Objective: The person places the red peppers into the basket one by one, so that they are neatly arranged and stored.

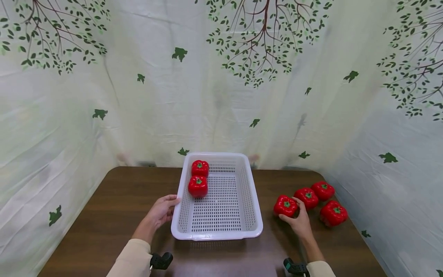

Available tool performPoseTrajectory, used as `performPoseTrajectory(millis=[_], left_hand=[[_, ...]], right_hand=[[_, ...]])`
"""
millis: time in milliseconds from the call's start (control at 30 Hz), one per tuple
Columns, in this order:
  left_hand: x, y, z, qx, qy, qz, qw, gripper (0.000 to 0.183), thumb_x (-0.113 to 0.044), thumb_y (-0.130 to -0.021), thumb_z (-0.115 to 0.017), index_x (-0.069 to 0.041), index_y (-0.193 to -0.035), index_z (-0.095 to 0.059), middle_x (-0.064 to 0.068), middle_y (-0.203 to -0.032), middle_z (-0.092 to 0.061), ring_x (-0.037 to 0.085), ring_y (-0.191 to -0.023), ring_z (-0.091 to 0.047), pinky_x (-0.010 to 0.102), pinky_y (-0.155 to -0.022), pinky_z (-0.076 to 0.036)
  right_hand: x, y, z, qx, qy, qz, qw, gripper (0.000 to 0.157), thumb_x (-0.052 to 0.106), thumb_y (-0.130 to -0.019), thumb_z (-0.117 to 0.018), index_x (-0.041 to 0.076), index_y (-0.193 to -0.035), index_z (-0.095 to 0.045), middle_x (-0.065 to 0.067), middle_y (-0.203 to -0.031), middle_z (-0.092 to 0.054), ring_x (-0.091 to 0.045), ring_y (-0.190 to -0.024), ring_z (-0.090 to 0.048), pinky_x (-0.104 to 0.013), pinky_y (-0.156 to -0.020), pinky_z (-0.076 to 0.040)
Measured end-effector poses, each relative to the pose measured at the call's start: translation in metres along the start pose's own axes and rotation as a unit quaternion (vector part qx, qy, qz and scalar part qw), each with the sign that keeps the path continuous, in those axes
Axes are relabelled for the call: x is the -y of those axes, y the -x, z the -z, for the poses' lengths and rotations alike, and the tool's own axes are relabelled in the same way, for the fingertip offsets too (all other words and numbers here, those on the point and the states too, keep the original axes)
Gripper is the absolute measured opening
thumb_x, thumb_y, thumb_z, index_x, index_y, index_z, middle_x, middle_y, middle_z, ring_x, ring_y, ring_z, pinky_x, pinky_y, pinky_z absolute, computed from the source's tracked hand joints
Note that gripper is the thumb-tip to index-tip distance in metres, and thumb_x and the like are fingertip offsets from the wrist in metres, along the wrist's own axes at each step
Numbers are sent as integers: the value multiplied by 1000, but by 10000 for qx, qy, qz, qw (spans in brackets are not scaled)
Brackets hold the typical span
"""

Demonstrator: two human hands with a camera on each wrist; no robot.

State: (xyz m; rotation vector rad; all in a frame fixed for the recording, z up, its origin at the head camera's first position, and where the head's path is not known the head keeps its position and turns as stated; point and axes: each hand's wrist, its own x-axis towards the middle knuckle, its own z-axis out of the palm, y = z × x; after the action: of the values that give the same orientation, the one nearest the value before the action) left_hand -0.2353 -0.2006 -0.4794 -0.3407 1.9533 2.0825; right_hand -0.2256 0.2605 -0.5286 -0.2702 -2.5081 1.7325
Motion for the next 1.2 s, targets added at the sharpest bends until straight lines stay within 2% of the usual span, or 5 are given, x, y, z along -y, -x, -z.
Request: performPoseTrajectory(millis=[467,700,867,1200], left_hand=[[0,0,0,49,29,17,10000,31,-17,-98,-55,3,-120,-50,8,-97,-67,22,-82,-68,36,-71,-57],[0,0,-1,-30,13,39,10000,31,-18,-98,-55,2,-121,-51,11,-104,-66,23,-85,-68,37,-73,-57],[0,0,-2,-49,-9,71,10000,33,-19,-98,-56,3,-121,-50,11,-103,-66,24,-86,-68,36,-73,-57],[-2,1,-2,-54,-35,94,9999,36,-21,-98,-56,3,-124,-49,13,-109,-65,23,-87,-67,37,-75,-56]], right_hand=[[6,-2,0,107,8,-92,9999,89,18,-81,-78,12,-146,-18,-20,-149,-25,-42,-137,-22,-60,-103,-36],[15,-1,-3,186,61,100,9998,86,21,-83,-77,11,-147,-20,-19,-148,-27,-41,-134,-27,-58,-102,-39],[24,-1,-5,196,138,295,9993,84,22,-83,-76,10,-146,-23,-20,-146,-31,-40,-131,-33,-57,-102,-39],[40,-1,-7,214,-1,308,9993,82,21,-82,-78,13,-145,-26,-17,-145,-35,-37,-129,-36,-54,-99,-44]])
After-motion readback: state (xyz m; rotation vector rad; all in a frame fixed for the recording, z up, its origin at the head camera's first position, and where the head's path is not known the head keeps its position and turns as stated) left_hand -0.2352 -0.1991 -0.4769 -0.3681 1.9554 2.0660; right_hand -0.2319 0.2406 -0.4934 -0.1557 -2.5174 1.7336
